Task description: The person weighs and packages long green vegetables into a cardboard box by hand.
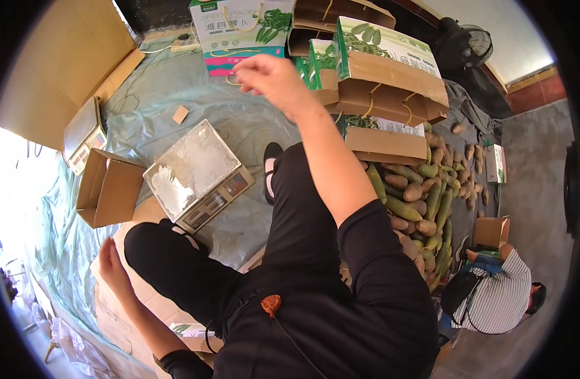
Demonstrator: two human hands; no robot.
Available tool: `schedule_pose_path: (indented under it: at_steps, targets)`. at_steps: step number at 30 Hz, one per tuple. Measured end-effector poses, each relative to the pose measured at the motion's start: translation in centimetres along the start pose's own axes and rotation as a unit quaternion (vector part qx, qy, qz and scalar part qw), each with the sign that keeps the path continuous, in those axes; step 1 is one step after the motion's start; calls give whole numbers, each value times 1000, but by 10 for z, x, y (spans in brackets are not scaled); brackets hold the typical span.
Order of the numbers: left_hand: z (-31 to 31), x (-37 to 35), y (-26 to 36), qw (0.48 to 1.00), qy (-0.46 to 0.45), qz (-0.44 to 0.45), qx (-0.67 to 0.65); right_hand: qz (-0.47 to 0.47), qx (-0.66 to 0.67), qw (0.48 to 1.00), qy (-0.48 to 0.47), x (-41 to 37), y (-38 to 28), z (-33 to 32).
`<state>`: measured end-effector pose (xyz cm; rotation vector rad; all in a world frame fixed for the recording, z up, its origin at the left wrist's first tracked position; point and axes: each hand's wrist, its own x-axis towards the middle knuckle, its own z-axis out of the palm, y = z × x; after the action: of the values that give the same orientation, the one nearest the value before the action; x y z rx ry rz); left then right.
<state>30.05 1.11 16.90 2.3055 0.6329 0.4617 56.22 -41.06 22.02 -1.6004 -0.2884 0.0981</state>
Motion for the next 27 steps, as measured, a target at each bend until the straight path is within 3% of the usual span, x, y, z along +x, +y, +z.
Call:
schedule_pose_path:
  at_steps: [4,6,10,14,17,22,27]
  targets:
    - [36,20,104,983,-51,174,-2,18,86,986,139,-21,8,-66]
    - [62,10,147,968,-130,213,-12,57,122,960,245,-37,26,-100]
    - [120,-7,153,920,-277,272,54,115,249,873,404,-73,73,-164]
    - [152,-18,128,896,-316,294,101,166,287,840,429,-90,97,-214]
    - [159,-16,103,878,-324,269,227,152,314,810,472,-86,102,-241]
    - [160,-13,106,897,-327,248,163,105,330,816,462,-64,99,-272]
    - [159,-14,99,897,-316,258,171,83,393,778,484,-37,104,-291]
